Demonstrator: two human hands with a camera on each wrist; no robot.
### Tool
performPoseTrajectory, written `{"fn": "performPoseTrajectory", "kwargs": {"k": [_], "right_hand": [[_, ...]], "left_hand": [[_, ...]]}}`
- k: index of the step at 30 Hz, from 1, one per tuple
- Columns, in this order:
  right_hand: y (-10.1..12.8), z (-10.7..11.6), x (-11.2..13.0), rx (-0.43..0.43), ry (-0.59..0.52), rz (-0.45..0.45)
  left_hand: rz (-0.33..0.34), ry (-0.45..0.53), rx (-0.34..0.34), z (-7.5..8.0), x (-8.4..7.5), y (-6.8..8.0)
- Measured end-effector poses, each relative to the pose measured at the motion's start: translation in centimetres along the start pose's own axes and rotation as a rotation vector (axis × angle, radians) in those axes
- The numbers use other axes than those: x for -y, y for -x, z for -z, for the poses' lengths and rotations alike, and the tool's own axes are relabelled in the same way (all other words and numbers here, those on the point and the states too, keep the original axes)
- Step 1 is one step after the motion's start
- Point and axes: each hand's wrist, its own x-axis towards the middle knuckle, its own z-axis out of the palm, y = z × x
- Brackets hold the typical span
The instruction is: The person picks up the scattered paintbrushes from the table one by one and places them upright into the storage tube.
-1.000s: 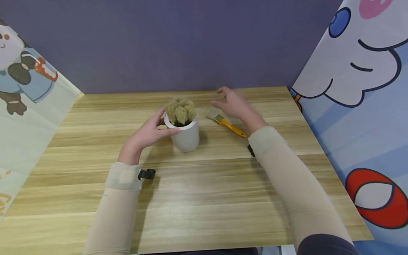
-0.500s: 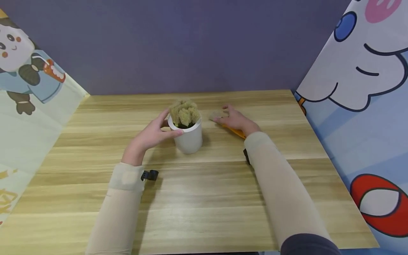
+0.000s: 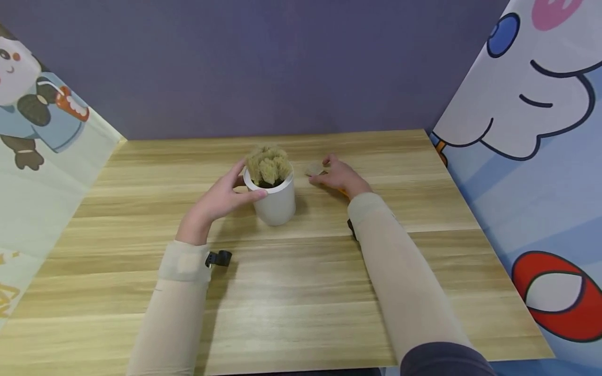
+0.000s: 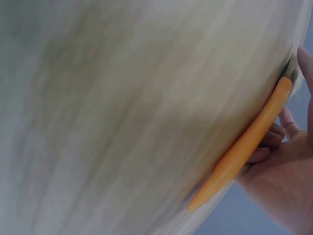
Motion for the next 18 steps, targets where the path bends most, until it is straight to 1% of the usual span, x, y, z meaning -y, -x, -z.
{"fn": "performPoseTrajectory", "kwargs": {"k": [5,11,15,18], "right_hand": [[-0.04,-0.28,0.0,-0.014,0.0,0.003],[-0.09,-0.36,0.12,-0.032,0.03,0.018],[0.03,-0.27,0.22,-0.028,0.015,0.007],[0.12,-0.12,0.22,-0.027,-0.031,-0.013]], "left_hand": [[-0.007,0.005,-0.007,0.06,-0.1,0.0],[-0.012,0.016,0.0,0.14,0.03,0.1],[-0.015,0.015,0.0,0.14,0.01,0.11],[-0.021,0.009,0.004,0.16,-0.03,0.05]]}}
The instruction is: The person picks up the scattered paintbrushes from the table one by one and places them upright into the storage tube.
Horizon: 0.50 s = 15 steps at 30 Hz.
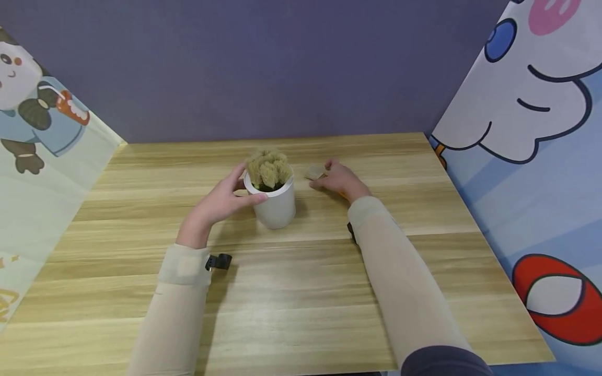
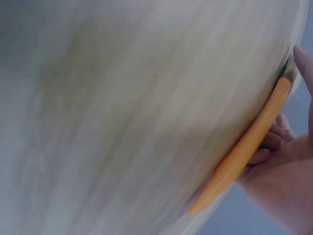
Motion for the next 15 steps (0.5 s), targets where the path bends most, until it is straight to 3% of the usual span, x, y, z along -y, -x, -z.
{"fn": "performPoseTrajectory", "kwargs": {"k": [5,15], "right_hand": [[0.06,0.15,-0.17,0.004,-0.046,-0.034],[-0.11,0.2,-0.13,0.0,0.016,-0.013]], "left_hand": [[-0.008,-0.002,-0.006,-0.02,-0.1,-0.03],[-0.007,-0.011,0.007,-0.1,-0.12,-0.01]]}}
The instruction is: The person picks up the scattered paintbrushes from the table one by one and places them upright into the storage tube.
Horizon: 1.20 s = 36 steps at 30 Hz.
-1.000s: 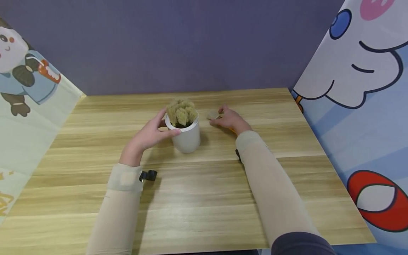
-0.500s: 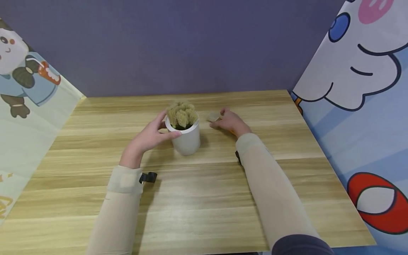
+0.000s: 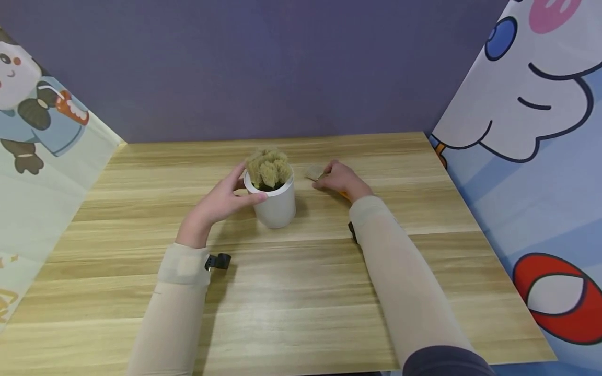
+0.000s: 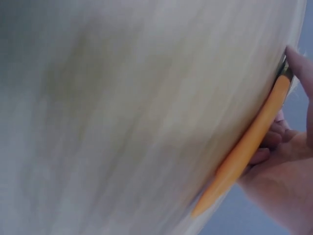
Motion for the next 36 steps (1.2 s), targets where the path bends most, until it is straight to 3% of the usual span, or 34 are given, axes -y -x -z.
{"fn": "performPoseTrajectory", "kwargs": {"k": [9,15,20,26,28,32,36], "right_hand": [[-0.1,-0.2,-0.2,-0.053,-0.019,-0.005],[2.1,2.3,1.5,-0.083,-0.128,-0.026],[7.0,5.0,5.2,-0.265,-0.261,0.107],[16.9,5.7,11.0,-0.657,-0.378,0.344],[19.4,5.2,12.6,-0.747,-0.388,0.447],[21.6,3.2,14.1,-0.803,-0.365,0.572],[21.2,1.0,14.1,-0.759,-0.326,0.528]], "left_hand": [[0.0,0.001,0.002,-0.1,0.1,0.0],[0.003,0.007,-0.002,-0.2,0.3,-0.1],[0.004,0.021,-0.013,-0.1,0.3,-0.1],[0.015,0.019,-0.011,0.0,0.0,-0.1],[0.008,0.025,-0.012,0.2,0.0,-0.1],[0.009,0.039,-0.011,0.3,0.1,0.0],[0.016,0.055,-0.002,0.1,0.1,-0.1]]}}
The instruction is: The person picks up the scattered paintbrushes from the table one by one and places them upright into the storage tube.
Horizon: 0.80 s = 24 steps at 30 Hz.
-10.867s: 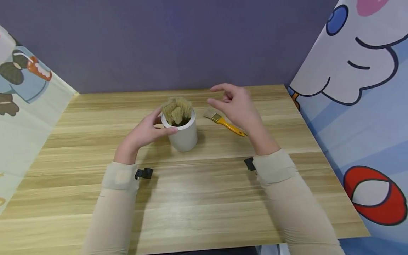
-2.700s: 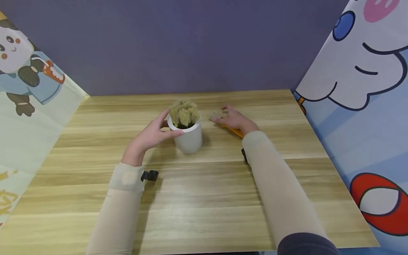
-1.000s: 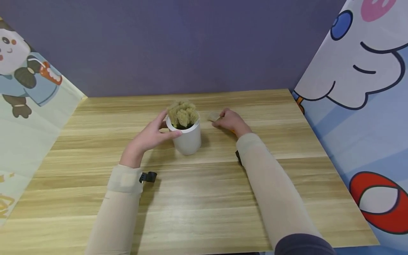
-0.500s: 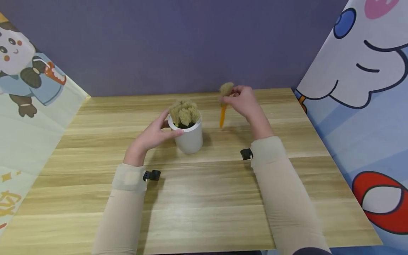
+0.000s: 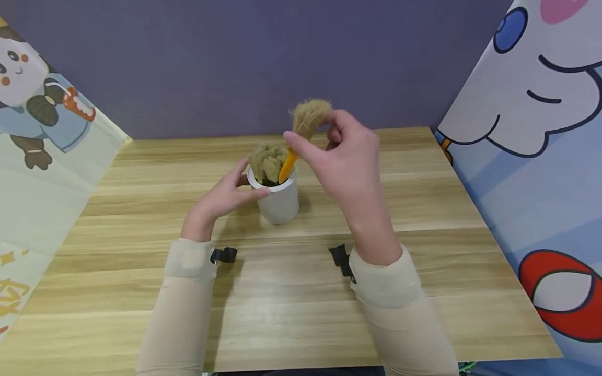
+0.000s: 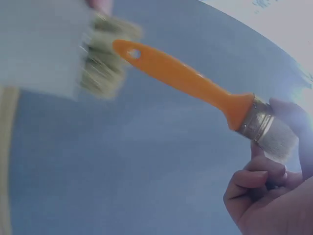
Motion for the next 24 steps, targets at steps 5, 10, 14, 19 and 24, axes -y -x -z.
{"fn": "performPoseTrajectory", "kwargs": {"k": [5,10,14,19,24], "right_hand": [[0.5,-2.0,-0.9,0.052,0.082,-0.06],[0.5,-3.7,-1.0,0.077,0.137,-0.041],[0.2,-5.2,-1.3,0.12,0.227,0.019],[0.3,-6.6,-2.4,0.169,0.377,0.058],[0.5,-7.3,-3.5,0.28,0.57,-0.012]], "left_hand": [[0.007,0.009,0.0,-0.1,0.1,-0.1],[0.012,0.006,0.006,0.0,0.0,-0.1],[0.024,-0.003,0.007,0.1,0.1,-0.1],[0.024,-0.01,0.019,0.1,0.2,-0.1],[0.015,0.0,0.025,0.0,0.3,-0.2]]}}
